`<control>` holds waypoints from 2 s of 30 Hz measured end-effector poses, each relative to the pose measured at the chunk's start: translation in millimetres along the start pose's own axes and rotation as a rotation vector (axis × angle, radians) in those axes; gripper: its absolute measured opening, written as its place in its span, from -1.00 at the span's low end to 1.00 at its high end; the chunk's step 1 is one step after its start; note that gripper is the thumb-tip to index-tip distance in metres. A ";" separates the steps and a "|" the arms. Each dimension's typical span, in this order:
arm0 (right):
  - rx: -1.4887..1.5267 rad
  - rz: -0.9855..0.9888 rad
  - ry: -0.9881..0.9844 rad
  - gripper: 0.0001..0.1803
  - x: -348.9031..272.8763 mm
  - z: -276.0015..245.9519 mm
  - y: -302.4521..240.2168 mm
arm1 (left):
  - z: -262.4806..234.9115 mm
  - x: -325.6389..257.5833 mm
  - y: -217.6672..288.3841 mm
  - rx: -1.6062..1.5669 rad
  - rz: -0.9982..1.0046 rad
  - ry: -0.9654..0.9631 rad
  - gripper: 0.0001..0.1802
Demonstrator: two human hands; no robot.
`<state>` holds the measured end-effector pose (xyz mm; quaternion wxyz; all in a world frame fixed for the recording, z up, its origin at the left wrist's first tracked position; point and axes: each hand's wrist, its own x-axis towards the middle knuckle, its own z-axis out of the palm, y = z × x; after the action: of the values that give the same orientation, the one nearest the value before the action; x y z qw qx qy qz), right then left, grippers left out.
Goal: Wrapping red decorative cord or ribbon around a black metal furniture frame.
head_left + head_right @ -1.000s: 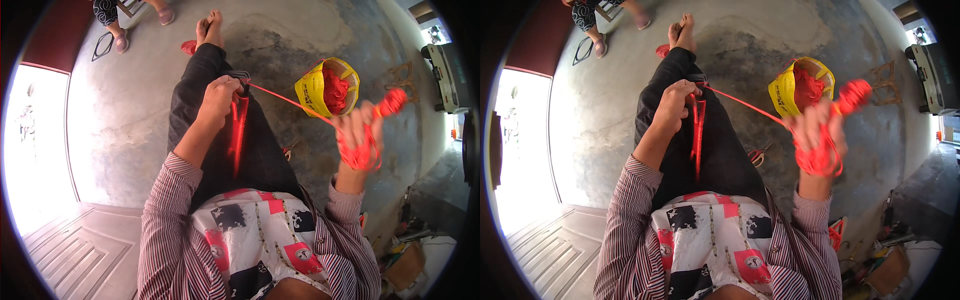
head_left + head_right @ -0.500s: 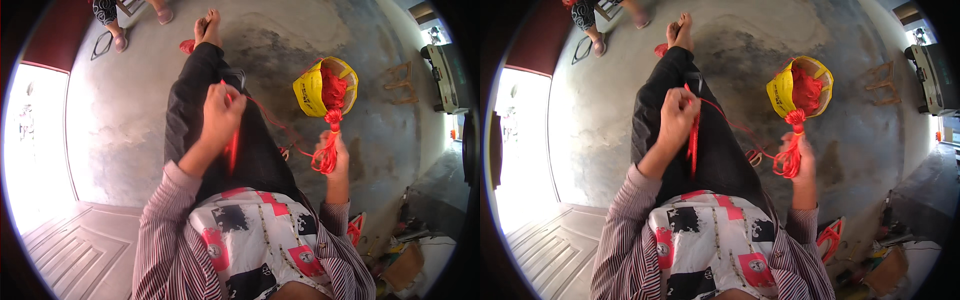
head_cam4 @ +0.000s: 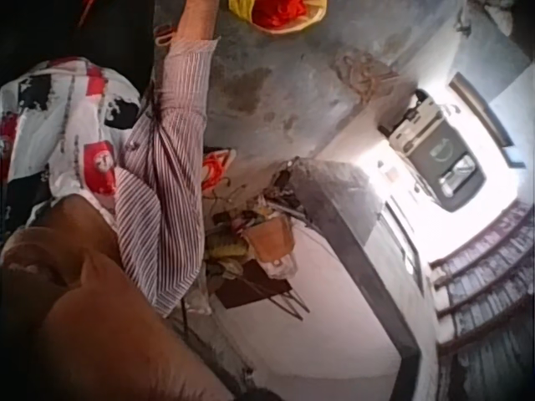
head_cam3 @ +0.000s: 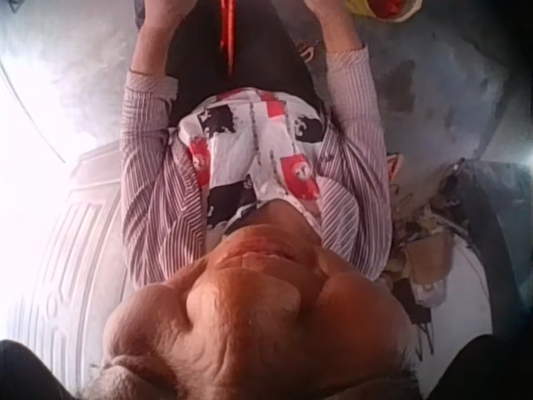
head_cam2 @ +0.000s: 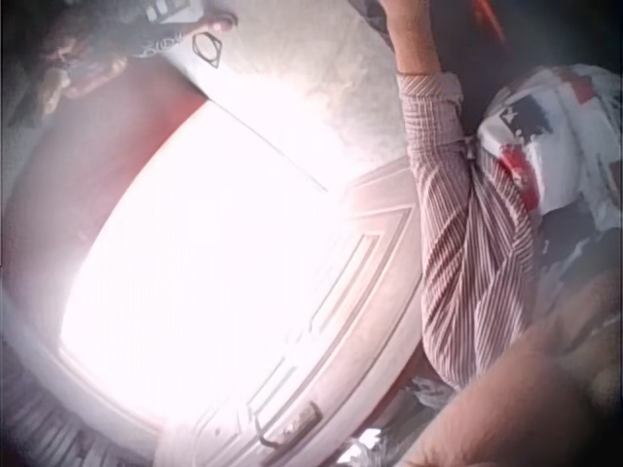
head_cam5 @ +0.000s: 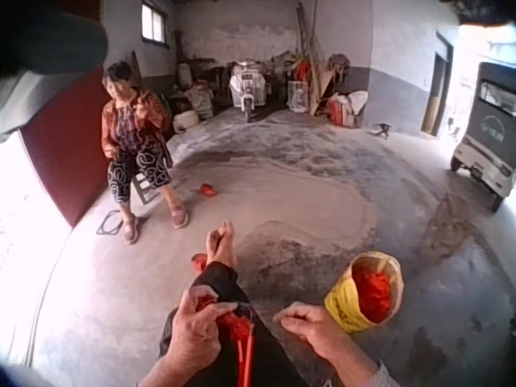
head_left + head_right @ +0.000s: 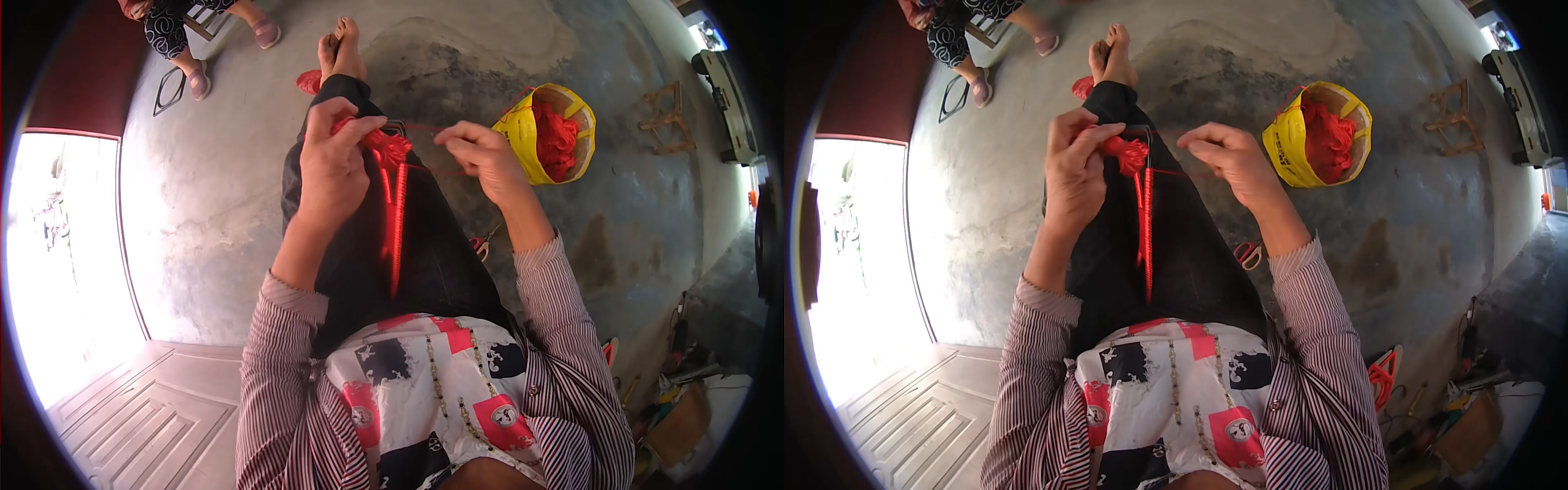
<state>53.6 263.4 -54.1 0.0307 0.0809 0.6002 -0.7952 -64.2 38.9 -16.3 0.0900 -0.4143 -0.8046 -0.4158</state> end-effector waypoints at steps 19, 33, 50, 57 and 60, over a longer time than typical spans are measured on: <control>0.316 -0.591 -0.282 -0.61 -83.7 52.2 -53.0 | 51.8 -47.0 8.0 -0.477 -0.460 -0.228 -0.70; 1.144 -0.389 -0.734 -0.61 -126.0 126.3 -94.0 | 56.3 -38.5 11.3 -0.426 -0.542 -0.298 -0.68; -0.567 -0.220 0.266 -0.71 23.0 37.5 15.8 | 42.2 0.0 -22.1 -0.367 -0.888 -0.185 -0.65; -0.761 -0.642 0.281 -0.72 8.2 48.4 -7.9 | 14.2 13.7 33.1 -1.002 -0.999 -0.152 -0.71; 0.068 -0.477 0.359 -0.70 -17.7 29.6 -30.9 | 19.0 15.1 26.7 -1.123 -1.011 -0.193 -0.68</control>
<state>63.8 242.7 -14.0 -0.2664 0.0777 0.5712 -0.7725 -50.2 70.3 -5.2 -0.4063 -0.0135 -0.5683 -0.7154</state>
